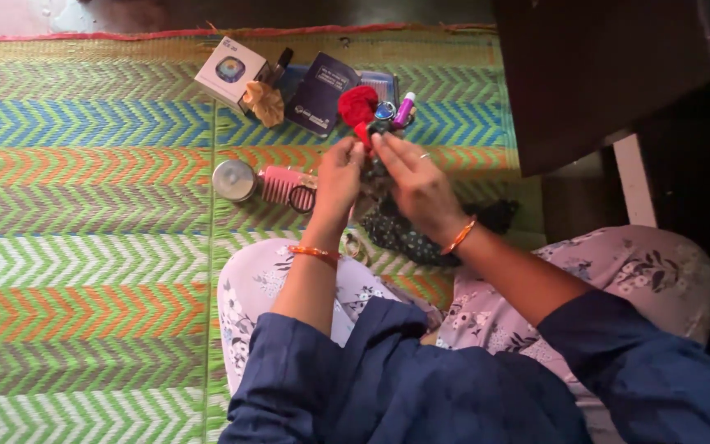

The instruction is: Organize various cosmetic items and accessories into a drawer.

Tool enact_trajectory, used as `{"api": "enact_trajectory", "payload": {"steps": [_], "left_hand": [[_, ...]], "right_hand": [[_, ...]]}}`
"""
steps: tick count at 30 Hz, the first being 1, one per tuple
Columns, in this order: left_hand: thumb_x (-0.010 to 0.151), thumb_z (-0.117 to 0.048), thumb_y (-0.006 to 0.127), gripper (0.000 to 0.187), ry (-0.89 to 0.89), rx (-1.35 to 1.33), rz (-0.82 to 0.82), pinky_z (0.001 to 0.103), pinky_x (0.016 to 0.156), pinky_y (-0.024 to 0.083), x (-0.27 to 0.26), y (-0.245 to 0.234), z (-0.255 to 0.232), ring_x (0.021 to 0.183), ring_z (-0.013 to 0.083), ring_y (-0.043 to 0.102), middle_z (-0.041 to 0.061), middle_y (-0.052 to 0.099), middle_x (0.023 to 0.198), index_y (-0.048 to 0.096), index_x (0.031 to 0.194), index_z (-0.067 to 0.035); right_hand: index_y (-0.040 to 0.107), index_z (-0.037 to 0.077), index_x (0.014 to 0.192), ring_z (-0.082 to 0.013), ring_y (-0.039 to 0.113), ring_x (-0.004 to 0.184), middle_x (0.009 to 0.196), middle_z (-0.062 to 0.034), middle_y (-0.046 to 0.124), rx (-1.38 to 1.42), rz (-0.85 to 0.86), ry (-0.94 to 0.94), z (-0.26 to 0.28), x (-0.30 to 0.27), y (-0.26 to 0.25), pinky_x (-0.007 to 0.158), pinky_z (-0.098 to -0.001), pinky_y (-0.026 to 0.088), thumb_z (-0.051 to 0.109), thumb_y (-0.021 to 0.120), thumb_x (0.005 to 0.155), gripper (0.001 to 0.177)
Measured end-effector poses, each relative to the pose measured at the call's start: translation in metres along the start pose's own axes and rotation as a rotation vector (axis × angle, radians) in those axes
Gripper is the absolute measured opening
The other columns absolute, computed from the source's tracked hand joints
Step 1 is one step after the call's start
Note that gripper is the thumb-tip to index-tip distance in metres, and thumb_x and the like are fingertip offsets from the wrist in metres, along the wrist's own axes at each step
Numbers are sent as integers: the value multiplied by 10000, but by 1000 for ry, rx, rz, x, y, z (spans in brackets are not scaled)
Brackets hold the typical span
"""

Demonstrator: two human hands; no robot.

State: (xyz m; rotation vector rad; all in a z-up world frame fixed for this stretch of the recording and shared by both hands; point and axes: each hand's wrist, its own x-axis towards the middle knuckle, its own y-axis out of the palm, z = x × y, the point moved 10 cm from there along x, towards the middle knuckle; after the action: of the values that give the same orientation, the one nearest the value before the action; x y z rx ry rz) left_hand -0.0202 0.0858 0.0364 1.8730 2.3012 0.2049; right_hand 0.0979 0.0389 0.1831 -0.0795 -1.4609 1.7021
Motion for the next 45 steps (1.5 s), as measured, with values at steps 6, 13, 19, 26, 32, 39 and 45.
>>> {"api": "enact_trajectory", "payload": {"steps": [6, 13, 19, 26, 32, 39, 45], "left_hand": [[1144, -244, 507, 260, -6, -141, 169, 233, 702, 442, -5, 20, -27, 787, 44, 521, -28, 597, 891, 636, 1118, -20], [1084, -417, 417, 379, -285, -471, 318, 193, 441, 274, -22, 40, -40, 525, 6, 369, -94, 511, 802, 540, 1375, -206], [1086, -425, 459, 323, -199, -278, 226, 209, 493, 327, -9, 35, -14, 583, 13, 418, -71, 502, 802, 565, 1253, -169], [1144, -431, 530, 392, -78, -277, 74, 255, 651, 366, 15, 19, 26, 725, 68, 441, -44, 533, 856, 621, 1003, -77], [1078, -330, 523, 317, -175, -560, 69, 226, 651, 403, -5, 68, 16, 765, 54, 492, -43, 581, 963, 564, 1327, -138], [1008, -82, 685, 444, 381, 195, -26, 309, 853, 527, -44, 59, -85, 978, 172, 622, 66, 599, 1156, 541, 1426, -125], [858, -85, 787, 505, 523, 474, -67, 410, 1085, 448, -48, 58, -110, 1242, 295, 561, 96, 556, 1371, 668, 1336, -193]], "right_hand": [[668, 56, 1340, -346, 666, 1177, 1271, -156, 680, 119, -146, 80, -2, 8, -31, 1035, -424, 528, -65, 719, 839, 517], [720, 54, 1247, -331, 689, 1151, 1208, -139, 708, 103, -228, -12, 7, 12, -46, 1021, -420, 549, -118, 695, 779, 499], [733, 52, 1116, -310, 718, 1068, 1121, -120, 733, 195, -129, 152, -17, 8, -27, 905, -384, 570, -77, 749, 774, 366], [703, 66, 1130, -333, 716, 1041, 1099, -134, 719, 259, -149, 0, 6, 11, -47, 932, -402, 567, -70, 724, 790, 366], [663, 43, 1285, -306, 663, 1185, 1243, -156, 675, 259, -228, 201, -18, 12, -48, 1033, -363, 524, -75, 703, 875, 428], [559, 66, 1379, -127, 616, 1163, 1252, -18, 647, 1256, -384, 744, -107, -38, 17, 1071, -311, 478, -43, 522, 1004, 392], [635, 74, 1262, -131, 661, 1017, 1149, -18, 699, 1631, -104, 1044, -133, -60, 66, 957, -309, 522, 150, 464, 1071, 267]]}}
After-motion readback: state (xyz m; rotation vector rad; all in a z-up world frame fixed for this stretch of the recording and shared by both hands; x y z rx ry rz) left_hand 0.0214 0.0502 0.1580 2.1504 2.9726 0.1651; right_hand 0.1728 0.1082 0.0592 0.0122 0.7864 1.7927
